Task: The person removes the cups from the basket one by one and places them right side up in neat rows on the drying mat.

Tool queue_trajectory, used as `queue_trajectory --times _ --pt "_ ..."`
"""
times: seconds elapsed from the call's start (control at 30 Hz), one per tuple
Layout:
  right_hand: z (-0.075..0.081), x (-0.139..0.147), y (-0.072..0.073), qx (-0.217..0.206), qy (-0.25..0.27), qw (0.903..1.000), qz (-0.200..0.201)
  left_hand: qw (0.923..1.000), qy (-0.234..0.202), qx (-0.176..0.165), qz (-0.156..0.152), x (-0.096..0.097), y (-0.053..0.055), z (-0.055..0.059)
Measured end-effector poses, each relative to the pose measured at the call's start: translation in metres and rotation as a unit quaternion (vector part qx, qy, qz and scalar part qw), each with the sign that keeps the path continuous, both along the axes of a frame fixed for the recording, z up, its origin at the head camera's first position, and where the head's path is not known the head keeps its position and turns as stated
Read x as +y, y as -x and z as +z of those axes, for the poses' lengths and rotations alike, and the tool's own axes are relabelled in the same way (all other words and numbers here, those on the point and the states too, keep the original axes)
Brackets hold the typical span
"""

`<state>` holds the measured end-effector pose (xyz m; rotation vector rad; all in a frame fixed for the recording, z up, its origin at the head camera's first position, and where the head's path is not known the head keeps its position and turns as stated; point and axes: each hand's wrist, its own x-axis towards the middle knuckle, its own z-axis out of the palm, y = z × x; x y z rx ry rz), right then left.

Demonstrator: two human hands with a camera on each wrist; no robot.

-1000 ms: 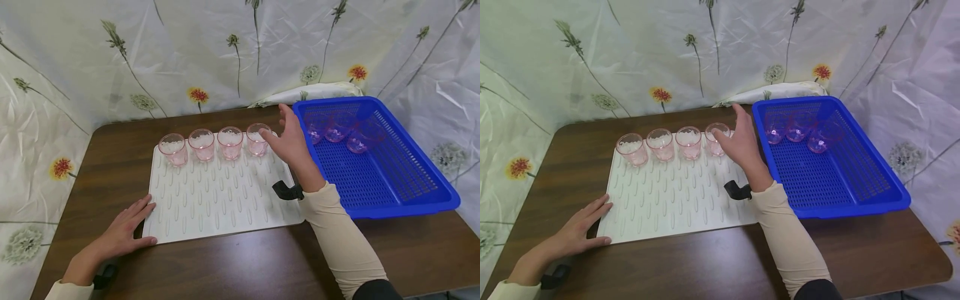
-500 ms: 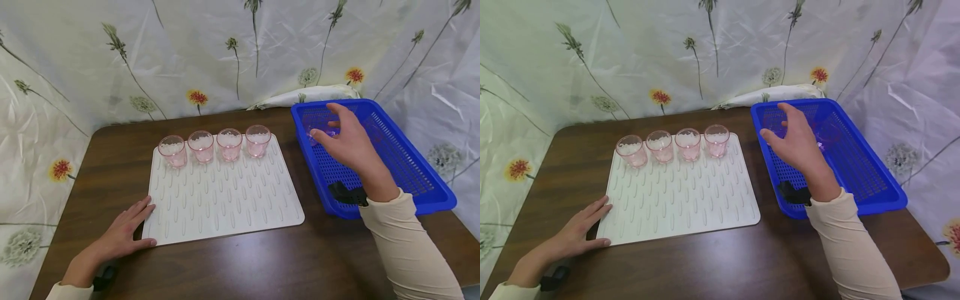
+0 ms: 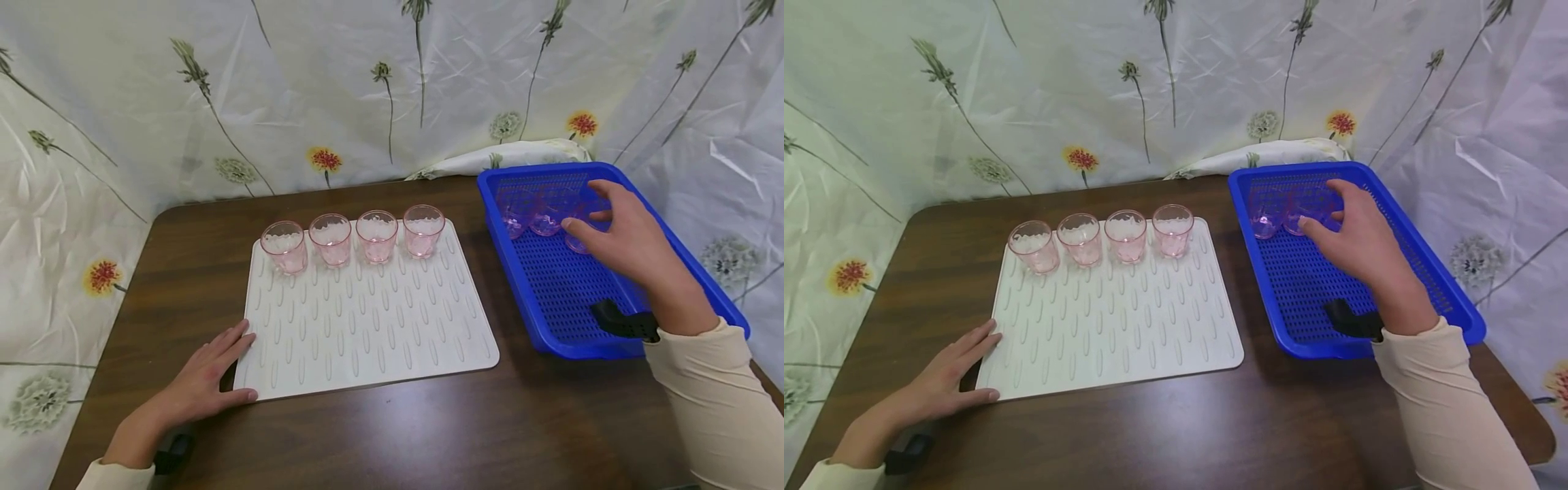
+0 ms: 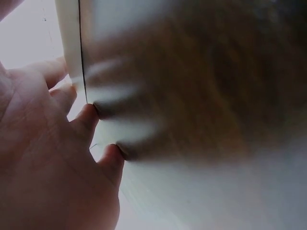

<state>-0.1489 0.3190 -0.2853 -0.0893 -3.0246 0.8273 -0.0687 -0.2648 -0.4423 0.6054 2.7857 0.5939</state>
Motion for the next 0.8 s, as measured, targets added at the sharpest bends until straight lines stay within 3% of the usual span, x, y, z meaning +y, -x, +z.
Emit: queue_trajectory --times 0.33,0.5,0.8 --pt "-0.009 0.008 0.013 -0.068 0.014 0.9975 0.016 1.0 0.001 -0.005 0.001 0.0 0.0 0.0" --pt "-0.018 0.011 0.028 -0.103 0.029 0.9935 0.039 1.0 0.0 -0.005 0.002 0.0 0.0 0.001" --pt "-0.047 0.014 0.058 -0.149 0.041 0.9868 0.048 0.9999 0.002 -0.01 0.005 0.002 0.0 0.002"
